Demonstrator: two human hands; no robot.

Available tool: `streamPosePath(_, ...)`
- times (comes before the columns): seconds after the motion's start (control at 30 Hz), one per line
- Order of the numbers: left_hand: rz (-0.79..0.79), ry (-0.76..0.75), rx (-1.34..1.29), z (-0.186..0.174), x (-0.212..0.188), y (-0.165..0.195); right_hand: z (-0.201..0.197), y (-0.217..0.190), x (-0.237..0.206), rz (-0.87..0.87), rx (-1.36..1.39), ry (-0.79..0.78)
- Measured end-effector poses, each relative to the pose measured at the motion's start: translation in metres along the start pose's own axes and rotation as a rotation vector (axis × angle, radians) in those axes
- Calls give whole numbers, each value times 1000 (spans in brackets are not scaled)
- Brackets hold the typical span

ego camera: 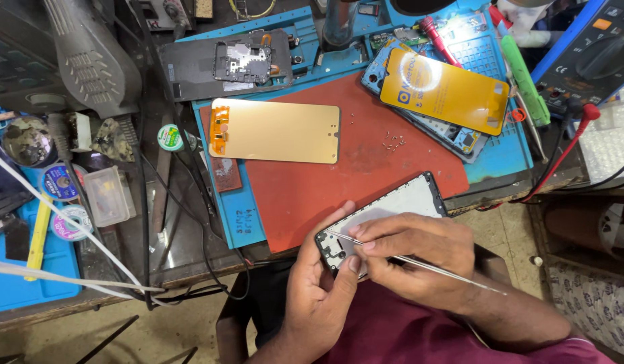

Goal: The person disassembles a smartphone using a green prying tool, removes the screen, and uses tweezers to adjust internal components. They then install a new screen and reassemble the phone, connecting internal cables and securing the back cover.

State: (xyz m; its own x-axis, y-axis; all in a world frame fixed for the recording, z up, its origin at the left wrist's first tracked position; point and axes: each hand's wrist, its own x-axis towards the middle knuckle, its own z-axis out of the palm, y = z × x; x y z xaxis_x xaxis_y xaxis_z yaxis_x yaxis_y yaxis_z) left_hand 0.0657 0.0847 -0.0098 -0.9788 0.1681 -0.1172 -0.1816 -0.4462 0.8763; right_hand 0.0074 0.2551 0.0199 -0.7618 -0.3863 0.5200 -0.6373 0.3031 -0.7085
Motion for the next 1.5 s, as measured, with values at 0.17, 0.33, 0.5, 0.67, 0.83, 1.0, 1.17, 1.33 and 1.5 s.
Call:
streamPosePath(0.17,-8,-11,-30,0,0,3,3,-2,2,5,29,-14)
streamPosePath(0.33,10,-35,-3,-2,0,8,9,-3,5,-12,6,2)
streamPosePath(0.5,15,-41,3,-3,0,10,10,-3,7,-39,12,-3)
streamPosePath(0.67,24,-38,12,-3,1,8,10,-3,9,-67,13,-16)
streamPosePath(0.83,24,-32,8,-3,1,7,11,-4,6,-64,-18,3)
streamPosePath(1.0,18,-17,1,-2,0,3,10,-3,2,-60,-61,4)
streamPosePath(1.17,4,1,-9,0,-1,2,6,-1,-1,-19,-32,29)
streamPosePath(1.33,5,1,-25,2,-1,1,4,-1,-1,-42,-69,28)
streamPosePath(1.5,14,12,-62,2,-1,-1,4,-3,0,-33,-95,40)
